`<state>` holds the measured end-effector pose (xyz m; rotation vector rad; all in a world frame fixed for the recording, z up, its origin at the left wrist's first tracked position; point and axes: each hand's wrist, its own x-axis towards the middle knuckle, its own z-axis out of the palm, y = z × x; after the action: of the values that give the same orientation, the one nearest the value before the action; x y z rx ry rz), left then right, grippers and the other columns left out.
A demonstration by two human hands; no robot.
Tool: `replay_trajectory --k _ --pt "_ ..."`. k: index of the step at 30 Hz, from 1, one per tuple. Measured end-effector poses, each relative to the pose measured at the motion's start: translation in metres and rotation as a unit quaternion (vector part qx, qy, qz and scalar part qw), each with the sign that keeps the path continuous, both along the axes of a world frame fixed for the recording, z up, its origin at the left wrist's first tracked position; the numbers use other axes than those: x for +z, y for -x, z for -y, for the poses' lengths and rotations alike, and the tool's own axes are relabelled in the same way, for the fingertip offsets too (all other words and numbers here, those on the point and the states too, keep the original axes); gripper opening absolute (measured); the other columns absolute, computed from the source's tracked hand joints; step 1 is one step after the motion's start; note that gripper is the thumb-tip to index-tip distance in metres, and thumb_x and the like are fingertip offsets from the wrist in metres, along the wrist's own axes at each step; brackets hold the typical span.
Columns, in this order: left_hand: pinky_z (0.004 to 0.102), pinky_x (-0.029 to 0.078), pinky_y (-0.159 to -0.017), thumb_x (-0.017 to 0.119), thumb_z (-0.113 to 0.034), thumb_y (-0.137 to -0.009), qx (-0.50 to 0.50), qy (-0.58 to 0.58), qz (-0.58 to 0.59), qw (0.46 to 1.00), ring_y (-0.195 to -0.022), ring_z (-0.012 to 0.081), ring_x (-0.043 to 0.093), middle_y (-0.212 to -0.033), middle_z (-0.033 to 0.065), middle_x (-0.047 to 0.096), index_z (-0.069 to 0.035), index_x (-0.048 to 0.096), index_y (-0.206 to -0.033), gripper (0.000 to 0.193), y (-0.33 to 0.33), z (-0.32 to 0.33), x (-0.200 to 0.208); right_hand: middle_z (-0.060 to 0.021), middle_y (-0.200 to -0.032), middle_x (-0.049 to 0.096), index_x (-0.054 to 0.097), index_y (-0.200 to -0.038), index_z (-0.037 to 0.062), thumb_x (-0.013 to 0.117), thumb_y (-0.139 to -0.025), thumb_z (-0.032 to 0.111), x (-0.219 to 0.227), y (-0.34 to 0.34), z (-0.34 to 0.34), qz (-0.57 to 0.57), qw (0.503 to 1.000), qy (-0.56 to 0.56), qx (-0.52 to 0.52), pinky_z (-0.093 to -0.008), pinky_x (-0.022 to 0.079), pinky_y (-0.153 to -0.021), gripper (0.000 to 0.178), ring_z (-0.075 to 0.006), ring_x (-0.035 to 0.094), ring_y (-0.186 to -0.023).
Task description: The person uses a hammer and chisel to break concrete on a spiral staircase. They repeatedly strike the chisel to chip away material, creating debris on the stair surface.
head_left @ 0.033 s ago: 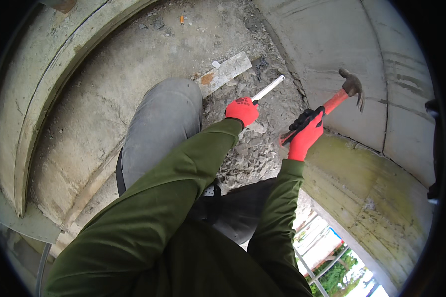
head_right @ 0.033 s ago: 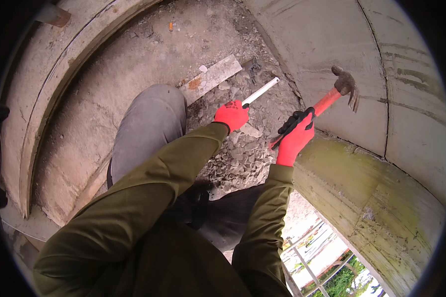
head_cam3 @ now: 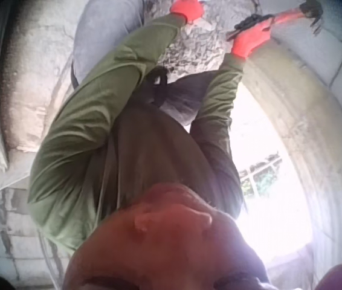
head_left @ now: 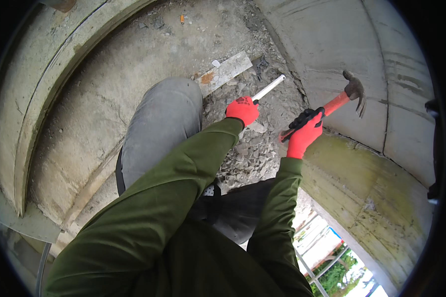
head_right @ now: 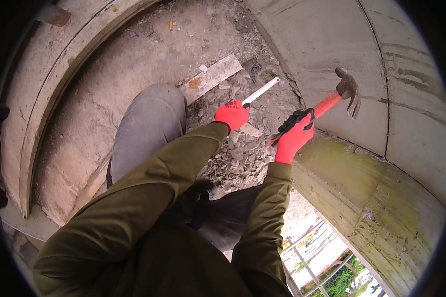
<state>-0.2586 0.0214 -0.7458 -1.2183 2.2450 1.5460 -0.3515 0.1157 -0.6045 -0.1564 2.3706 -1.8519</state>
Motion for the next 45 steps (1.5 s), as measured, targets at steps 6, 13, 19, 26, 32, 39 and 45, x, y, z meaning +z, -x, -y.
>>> replay_trajectory --k 6,13,19,26,32,39,45 --pt "0.0505 0.053 -0.084 0.058 -0.044 -0.093 -0.068 -0.022 0.007 0.997 -0.096 0.0386 0.068 -0.104 0.0203 0.070 -0.004 0.067 -0.108 0.043 -0.002 0.005 -0.003 0.0000 -0.056 0.049 0.058 -0.074 0.0064 0.055 -0.099 0.054 -0.089 0.006 -0.028 0.197 0.933 -0.285 0.095 -0.0326 0.037 -0.042 0.054 -0.0129 0.047 -0.043" --pt "0.0522 0.051 -0.088 0.056 -0.047 -0.094 -0.009 -0.050 0.010 0.999 -0.101 0.0416 0.066 -0.106 0.0229 0.070 -0.002 0.061 -0.114 0.049 -0.008 -0.002 -0.014 0.0032 -0.054 0.043 0.054 -0.076 0.0069 0.052 -0.102 0.051 -0.031 -0.026 -0.011 0.135 0.986 -0.102 0.013 -0.0282 0.036 -0.040 0.051 -0.0095 0.042 -0.042" --pt "0.0518 0.050 -0.088 0.051 -0.045 -0.098 -0.008 -0.063 -0.014 0.998 -0.101 0.0419 0.066 -0.105 0.0229 0.070 -0.002 0.059 -0.116 0.048 -0.009 0.002 -0.011 0.0015 -0.054 0.044 0.055 -0.080 0.0047 0.053 -0.101 0.055 -0.047 -0.030 -0.029 0.180 0.975 -0.127 0.014 -0.0289 0.036 -0.039 0.054 -0.0099 0.041 -0.041" --pt "0.0515 0.050 -0.087 0.049 -0.046 -0.099 -0.028 -0.064 -0.010 0.998 -0.100 0.0421 0.066 -0.104 0.0219 0.070 -0.005 0.062 -0.115 0.046 -0.006 0.007 -0.003 0.0006 -0.055 0.044 0.055 -0.079 0.0041 0.054 -0.098 0.060 -0.062 -0.037 -0.029 0.227 0.969 -0.096 0.003 -0.0296 0.038 -0.038 0.059 -0.0120 0.043 -0.040" --pt "0.0512 0.050 -0.090 0.046 -0.048 -0.099 0.004 -0.060 0.004 0.998 -0.104 0.0418 0.065 -0.108 0.0216 0.070 -0.006 0.062 -0.115 0.048 -0.007 0.004 -0.014 0.0006 -0.055 0.044 0.054 -0.081 0.0039 0.053 -0.100 0.058 -0.056 -0.035 -0.026 0.215 0.971 -0.104 0.003 -0.0297 0.037 -0.039 0.057 -0.0120 0.043 -0.041" --pt "0.0505 0.049 -0.094 0.047 -0.051 -0.098 0.040 -0.066 0.012 0.997 -0.109 0.0408 0.064 -0.116 0.0215 0.068 -0.006 0.064 -0.115 0.051 -0.008 0.005 -0.024 0.0013 -0.057 0.046 0.056 -0.086 0.0048 0.052 -0.104 0.049 -0.054 -0.029 -0.020 0.078 0.993 -0.079 0.035 -0.0286 0.035 -0.040 0.048 -0.0105 0.043 -0.043" --pt "0.0505 0.048 -0.095 0.046 -0.051 -0.099 0.018 -0.077 0.041 0.996 -0.111 0.0417 0.062 -0.117 0.0219 0.067 -0.006 0.063 -0.117 0.051 -0.001 0.010 -0.018 -0.0011 -0.059 0.051 0.061 -0.082 0.0038 0.052 -0.102 0.049 -0.112 -0.021 -0.020 0.116 0.956 -0.265 0.053 -0.0317 0.038 -0.041 0.050 -0.0136 0.046 -0.043"
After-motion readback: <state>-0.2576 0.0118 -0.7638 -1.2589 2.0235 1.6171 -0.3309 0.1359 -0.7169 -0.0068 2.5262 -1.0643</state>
